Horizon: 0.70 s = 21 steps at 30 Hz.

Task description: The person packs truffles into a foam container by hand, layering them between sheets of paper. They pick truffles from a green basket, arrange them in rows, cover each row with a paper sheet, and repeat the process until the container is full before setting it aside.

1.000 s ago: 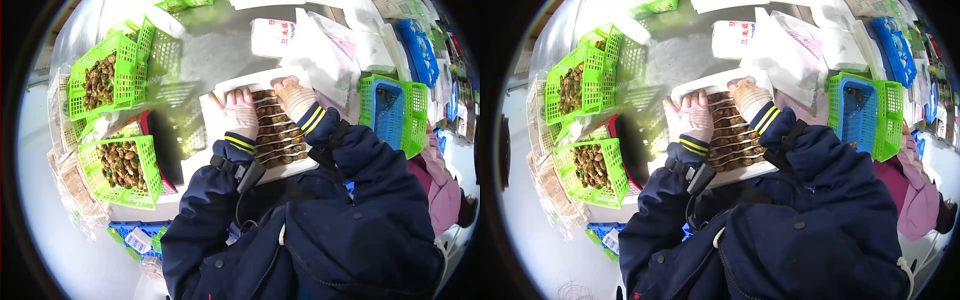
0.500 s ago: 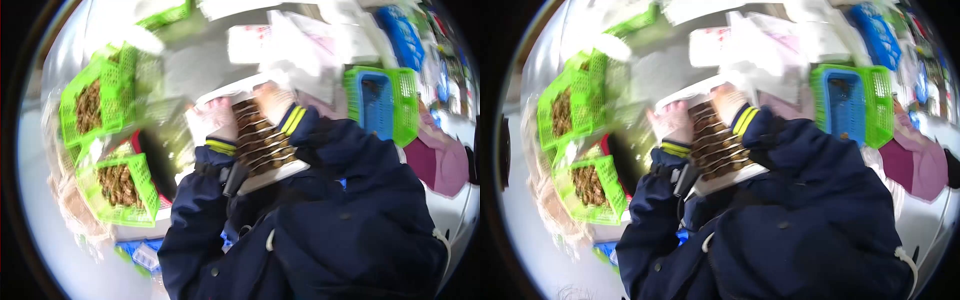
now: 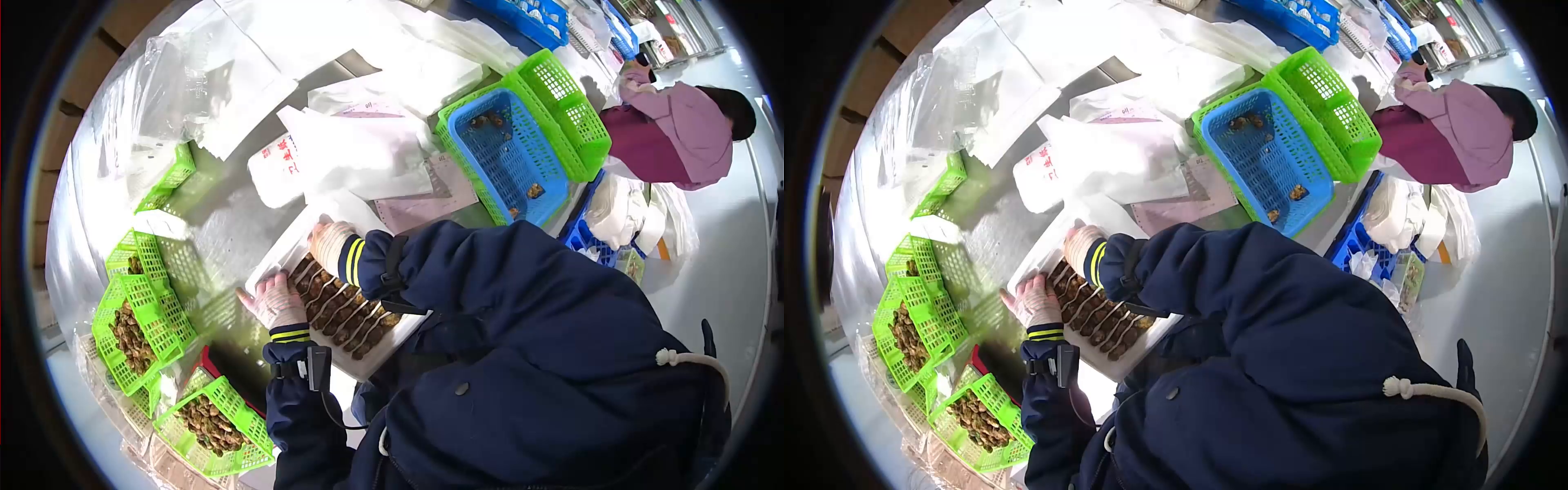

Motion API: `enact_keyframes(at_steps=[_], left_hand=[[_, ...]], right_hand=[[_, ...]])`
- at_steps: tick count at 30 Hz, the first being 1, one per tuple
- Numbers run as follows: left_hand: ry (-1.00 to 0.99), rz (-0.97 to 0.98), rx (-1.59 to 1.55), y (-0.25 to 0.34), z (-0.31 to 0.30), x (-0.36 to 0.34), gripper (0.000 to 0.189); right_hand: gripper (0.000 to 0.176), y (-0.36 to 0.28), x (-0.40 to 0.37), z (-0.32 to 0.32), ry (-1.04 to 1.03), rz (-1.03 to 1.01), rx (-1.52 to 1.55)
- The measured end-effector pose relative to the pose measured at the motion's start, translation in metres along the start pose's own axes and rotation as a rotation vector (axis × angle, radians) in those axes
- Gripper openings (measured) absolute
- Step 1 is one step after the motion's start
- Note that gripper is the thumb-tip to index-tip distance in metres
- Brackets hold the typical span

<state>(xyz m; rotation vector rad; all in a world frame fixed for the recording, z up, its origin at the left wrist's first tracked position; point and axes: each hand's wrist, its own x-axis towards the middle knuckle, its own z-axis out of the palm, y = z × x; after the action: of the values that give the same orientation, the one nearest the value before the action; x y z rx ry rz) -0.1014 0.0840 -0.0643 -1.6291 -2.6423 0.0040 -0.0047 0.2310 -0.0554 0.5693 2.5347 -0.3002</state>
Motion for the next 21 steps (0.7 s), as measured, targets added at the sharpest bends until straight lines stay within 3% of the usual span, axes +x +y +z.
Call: enact_keyframes(at_steps=[3,5,7,9,10,11,13,15,17,19,21], left_hand=[[0.01,0.0,0.003,0.004,-0.001,0.0,0.011],[0.062,-0.002,-0.02,0.001,0.002,-0.003,0.013],[-0.094,-0.049,-0.003,0.01,-0.02,0.003,0.018],[0.034,0.017,-0.077,-0.002,-0.005,-0.006,0.025],[0.078,-0.039,-0.052,0.006,-0.012,-0.007,0.026],[-0.094,-0.055,-0.038,0.007,-0.015,-0.01,0.03],[0.038,-0.01,-0.087,0.005,-0.024,-0.021,0.043],[0.216,-0.009,-0.105,0.003,-0.023,-0.033,0.044],[0.247,-0.067,-0.26,0.002,-0.034,-0.058,0.048],[0.226,-0.128,-0.3,0.006,-0.04,-0.092,0.05],[0.187,-0.14,-0.357,0.02,-0.04,-0.132,0.053]], right_hand=[[0.027,-0.001,0.002,0.01,0.005,-0.052,-0.075],[0.026,-0.002,0.0,0.012,0.114,0.028,-0.038],[0.025,0.0,-0.003,0.015,0.159,0.106,0.065],[0.032,0.001,0.01,0.028,0.154,0.127,0.11],[0.03,0.01,0.004,0.019,0.104,0.071,0.138],[0.028,0.011,0.0,0.014,0.147,-0.009,0.061],[0.027,0.01,-0.018,-0.005,0.141,-0.003,0.03],[0.029,0.013,-0.027,-0.013,0.132,-0.034,0.063],[0.03,0.022,-0.038,-0.016,0.189,-0.127,0.153],[0.025,0.024,-0.069,-0.043,0.122,-0.085,0.263],[0.019,0.038,-0.085,-0.023,0.305,-0.184,0.299]])
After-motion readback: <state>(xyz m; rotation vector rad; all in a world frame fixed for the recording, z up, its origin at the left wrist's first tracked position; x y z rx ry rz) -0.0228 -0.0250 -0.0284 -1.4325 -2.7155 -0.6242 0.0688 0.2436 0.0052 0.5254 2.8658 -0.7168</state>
